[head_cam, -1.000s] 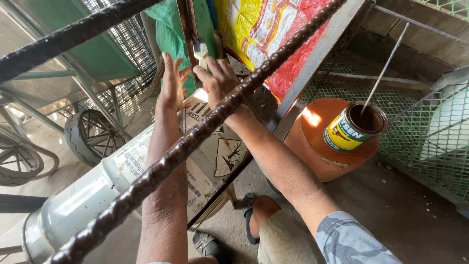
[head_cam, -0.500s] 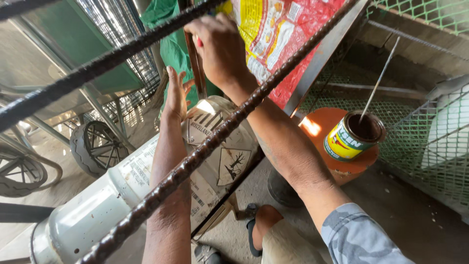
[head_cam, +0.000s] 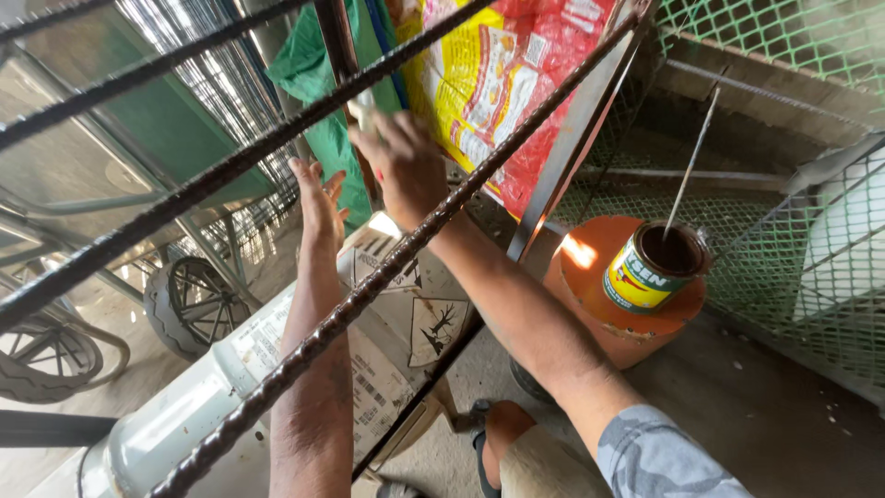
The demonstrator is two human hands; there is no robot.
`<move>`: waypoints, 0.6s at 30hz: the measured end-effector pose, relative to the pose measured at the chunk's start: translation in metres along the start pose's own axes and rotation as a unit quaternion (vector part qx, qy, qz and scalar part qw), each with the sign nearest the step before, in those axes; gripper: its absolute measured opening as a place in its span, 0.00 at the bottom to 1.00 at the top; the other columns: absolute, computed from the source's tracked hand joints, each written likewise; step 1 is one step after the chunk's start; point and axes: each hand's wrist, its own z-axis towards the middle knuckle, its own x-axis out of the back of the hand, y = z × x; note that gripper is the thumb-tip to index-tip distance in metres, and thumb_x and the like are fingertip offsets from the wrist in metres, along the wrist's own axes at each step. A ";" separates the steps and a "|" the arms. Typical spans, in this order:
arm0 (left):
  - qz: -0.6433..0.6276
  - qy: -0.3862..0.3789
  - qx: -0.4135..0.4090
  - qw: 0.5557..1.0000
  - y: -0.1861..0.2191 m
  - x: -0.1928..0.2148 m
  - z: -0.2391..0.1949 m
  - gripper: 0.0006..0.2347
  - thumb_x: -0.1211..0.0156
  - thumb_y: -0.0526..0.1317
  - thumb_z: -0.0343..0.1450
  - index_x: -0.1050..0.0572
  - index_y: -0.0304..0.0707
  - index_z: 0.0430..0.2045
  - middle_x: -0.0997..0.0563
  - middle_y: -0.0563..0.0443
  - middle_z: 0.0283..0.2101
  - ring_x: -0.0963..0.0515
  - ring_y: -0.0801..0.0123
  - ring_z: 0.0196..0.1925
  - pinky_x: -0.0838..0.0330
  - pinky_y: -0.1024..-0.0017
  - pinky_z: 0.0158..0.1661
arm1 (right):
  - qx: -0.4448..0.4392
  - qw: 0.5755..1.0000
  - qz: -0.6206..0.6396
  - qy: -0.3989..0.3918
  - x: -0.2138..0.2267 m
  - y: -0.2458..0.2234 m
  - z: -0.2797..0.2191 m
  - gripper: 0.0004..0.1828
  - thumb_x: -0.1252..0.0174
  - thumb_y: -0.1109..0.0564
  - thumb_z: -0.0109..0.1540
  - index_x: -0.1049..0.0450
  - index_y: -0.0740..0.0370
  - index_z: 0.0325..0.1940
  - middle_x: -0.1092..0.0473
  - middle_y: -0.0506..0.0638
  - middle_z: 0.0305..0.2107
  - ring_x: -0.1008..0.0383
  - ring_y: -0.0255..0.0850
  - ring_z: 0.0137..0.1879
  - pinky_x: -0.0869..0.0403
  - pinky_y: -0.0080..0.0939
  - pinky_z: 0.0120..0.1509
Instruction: The person paints a metal cart frame with dark paint using a brush. They repeatedly dip the brush into a paint can resting on a gas cylinder and apply paint to the frame's bars and joints.
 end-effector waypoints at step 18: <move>0.026 -0.111 -0.099 0.989 0.087 -0.015 0.013 0.53 0.77 0.81 0.60 0.55 0.40 0.75 0.59 0.35 0.79 0.57 0.39 0.79 0.67 0.31 0.68 | 0.005 0.994 0.052 0.100 0.049 -0.008 0.066 0.21 0.42 0.65 0.61 0.25 0.56 0.59 0.28 0.56 0.53 0.28 0.56 0.59 0.27 0.53 0.65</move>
